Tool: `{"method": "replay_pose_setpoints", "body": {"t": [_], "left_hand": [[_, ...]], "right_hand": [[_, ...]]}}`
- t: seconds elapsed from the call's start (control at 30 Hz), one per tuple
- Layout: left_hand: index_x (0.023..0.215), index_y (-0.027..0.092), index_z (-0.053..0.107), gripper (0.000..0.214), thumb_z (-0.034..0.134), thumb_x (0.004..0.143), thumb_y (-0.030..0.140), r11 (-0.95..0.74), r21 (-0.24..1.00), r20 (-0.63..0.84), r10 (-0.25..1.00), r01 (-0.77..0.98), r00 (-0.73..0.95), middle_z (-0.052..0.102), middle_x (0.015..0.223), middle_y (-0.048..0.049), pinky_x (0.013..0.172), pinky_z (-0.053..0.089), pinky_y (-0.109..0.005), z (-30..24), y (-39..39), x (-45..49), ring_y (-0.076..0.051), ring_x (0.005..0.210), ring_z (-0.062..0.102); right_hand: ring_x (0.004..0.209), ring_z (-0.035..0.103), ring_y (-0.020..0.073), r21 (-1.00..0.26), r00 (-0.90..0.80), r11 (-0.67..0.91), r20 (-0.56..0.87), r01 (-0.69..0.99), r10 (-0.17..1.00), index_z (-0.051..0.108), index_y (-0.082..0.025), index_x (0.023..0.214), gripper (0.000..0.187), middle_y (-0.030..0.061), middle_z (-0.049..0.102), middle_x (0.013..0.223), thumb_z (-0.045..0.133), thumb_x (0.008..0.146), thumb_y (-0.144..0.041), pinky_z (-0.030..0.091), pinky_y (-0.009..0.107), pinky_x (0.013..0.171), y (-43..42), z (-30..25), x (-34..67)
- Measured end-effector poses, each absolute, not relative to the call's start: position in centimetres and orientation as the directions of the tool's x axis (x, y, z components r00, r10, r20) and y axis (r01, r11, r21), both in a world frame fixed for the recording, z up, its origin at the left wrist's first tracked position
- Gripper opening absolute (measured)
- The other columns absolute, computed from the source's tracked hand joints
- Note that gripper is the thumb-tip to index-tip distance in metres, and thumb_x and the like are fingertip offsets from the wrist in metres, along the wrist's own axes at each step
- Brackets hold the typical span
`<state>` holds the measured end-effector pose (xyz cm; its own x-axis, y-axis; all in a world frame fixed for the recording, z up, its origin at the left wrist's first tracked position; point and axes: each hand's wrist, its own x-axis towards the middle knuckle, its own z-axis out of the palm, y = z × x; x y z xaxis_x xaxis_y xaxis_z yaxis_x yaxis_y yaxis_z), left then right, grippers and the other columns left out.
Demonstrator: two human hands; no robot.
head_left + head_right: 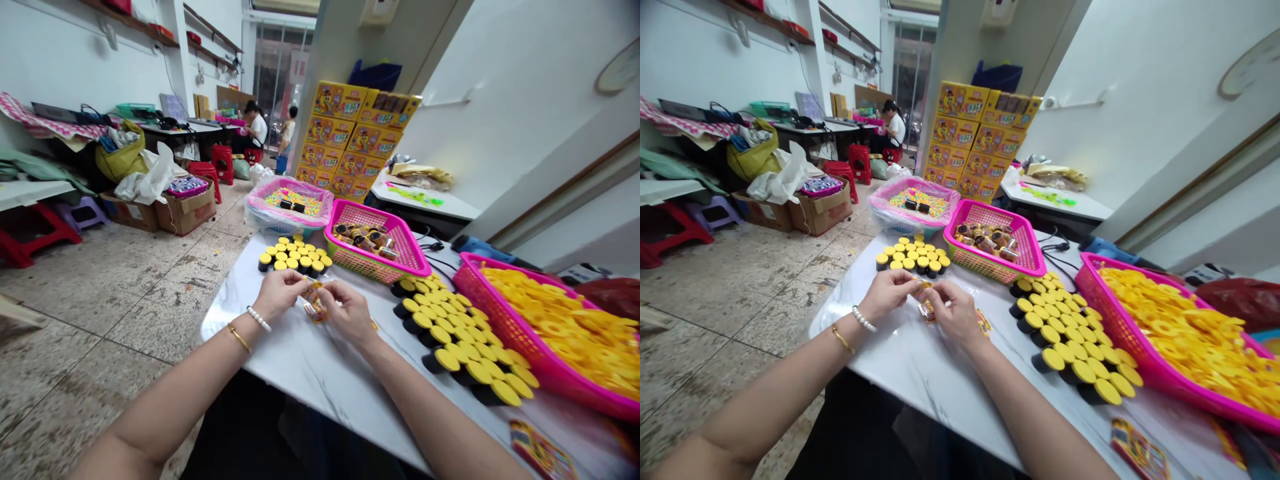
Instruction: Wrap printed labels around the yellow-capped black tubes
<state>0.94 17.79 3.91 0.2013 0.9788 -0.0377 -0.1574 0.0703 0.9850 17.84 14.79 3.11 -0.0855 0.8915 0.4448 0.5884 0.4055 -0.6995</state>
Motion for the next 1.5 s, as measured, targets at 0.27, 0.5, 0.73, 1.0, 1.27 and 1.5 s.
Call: {"method": "replay_pose_setpoints", "body": {"t": [0.27, 0.5, 0.73, 1.0, 1.27, 1.5], "left_hand": [[0.074, 0.009, 0.071, 0.029, 0.089, 0.058, 0.026, 0.352, 0.883, -0.234, 0.903, -0.309, 0.362, 0.068, 0.063, -0.0035, 0.036, 0.015, -0.017, 3.8, 18.1, 0.3, -0.001, 0.038, 0.040], [0.070, 0.009, 0.069, 0.014, 0.081, 0.070, 0.016, 0.475, 0.784, -0.282, 0.846, -0.400, 0.452, 0.062, 0.059, -0.0004, 0.032, 0.021, -0.012, 3.9, 18.5, -0.2, 0.000, 0.038, 0.042], [0.081, 0.009, 0.070, 0.004, 0.067, 0.083, 0.008, 0.572, 0.660, -0.346, 0.807, -0.487, 0.478, 0.068, 0.072, -0.0038, 0.029, 0.021, -0.008, 3.8, 19.2, -0.4, 0.002, 0.036, 0.038], [0.079, 0.009, 0.063, 0.009, 0.063, 0.087, 0.006, 0.603, 0.544, -0.384, 0.797, -0.584, 0.465, 0.058, 0.063, 0.0017, 0.028, 0.017, -0.008, 4.4, 19.3, -0.5, 0.002, 0.034, 0.036], [0.080, 0.009, 0.061, 0.011, 0.058, 0.091, 0.008, 0.596, 0.521, -0.379, 0.803, -0.611, 0.459, 0.061, 0.067, -0.0004, 0.028, 0.018, -0.008, 4.8, 19.2, -0.4, 0.002, 0.035, 0.037], [0.076, 0.010, 0.059, 0.016, 0.057, 0.091, 0.008, 0.616, 0.536, -0.391, 0.787, -0.577, 0.477, 0.056, 0.059, 0.0017, 0.027, 0.016, -0.008, 5.0, 19.1, -0.5, 0.001, 0.034, 0.035]], "right_hand": [[0.093, 0.057, 0.0267, -0.049, -0.266, 0.357, 0.574, 0.933, 0.774, 0.072, -0.018, 0.095, 0.016, 0.0125, 0.064, 0.098, 0.063, 0.085, -0.025, 0.046, 0.037, 0.082, 19.7, 3.6, 19.1], [0.086, 0.057, 0.0248, 0.029, -0.327, 0.364, 0.508, 0.931, 0.796, 0.064, -0.018, 0.086, 0.012, 0.0139, 0.067, 0.095, 0.052, 0.086, -0.015, 0.044, 0.034, 0.078, 19.5, 1.6, 17.6], [0.074, 0.062, 0.0201, -0.774, 0.154, 0.313, 0.462, 0.551, 0.873, 0.061, -0.017, 0.105, 0.036, 0.0082, 0.068, 0.091, 0.069, 0.075, -0.036, 0.051, 0.036, 0.072, 18.5, 3.7, 19.9], [0.076, 0.067, 0.0164, -0.981, 0.032, 0.097, 0.093, -0.167, 0.995, 0.069, -0.021, 0.087, 0.032, 0.0035, 0.072, 0.089, 0.081, 0.067, -0.042, 0.057, 0.032, 0.071, 16.5, 5.6, 18.2], [0.075, 0.070, 0.0175, -0.993, 0.100, 0.107, 0.101, -0.058, 0.990, 0.065, -0.019, 0.081, 0.037, 0.0010, 0.072, 0.081, 0.084, 0.065, -0.047, 0.061, 0.041, 0.081, 16.0, 5.2, 17.4], [0.087, 0.073, 0.0207, -0.972, 0.046, 0.201, 0.208, 0.123, 0.977, 0.059, -0.021, 0.086, 0.029, 0.0086, 0.076, 0.102, 0.077, 0.073, -0.040, 0.059, 0.040, 0.087, 15.2, 5.6, 16.8]]}}
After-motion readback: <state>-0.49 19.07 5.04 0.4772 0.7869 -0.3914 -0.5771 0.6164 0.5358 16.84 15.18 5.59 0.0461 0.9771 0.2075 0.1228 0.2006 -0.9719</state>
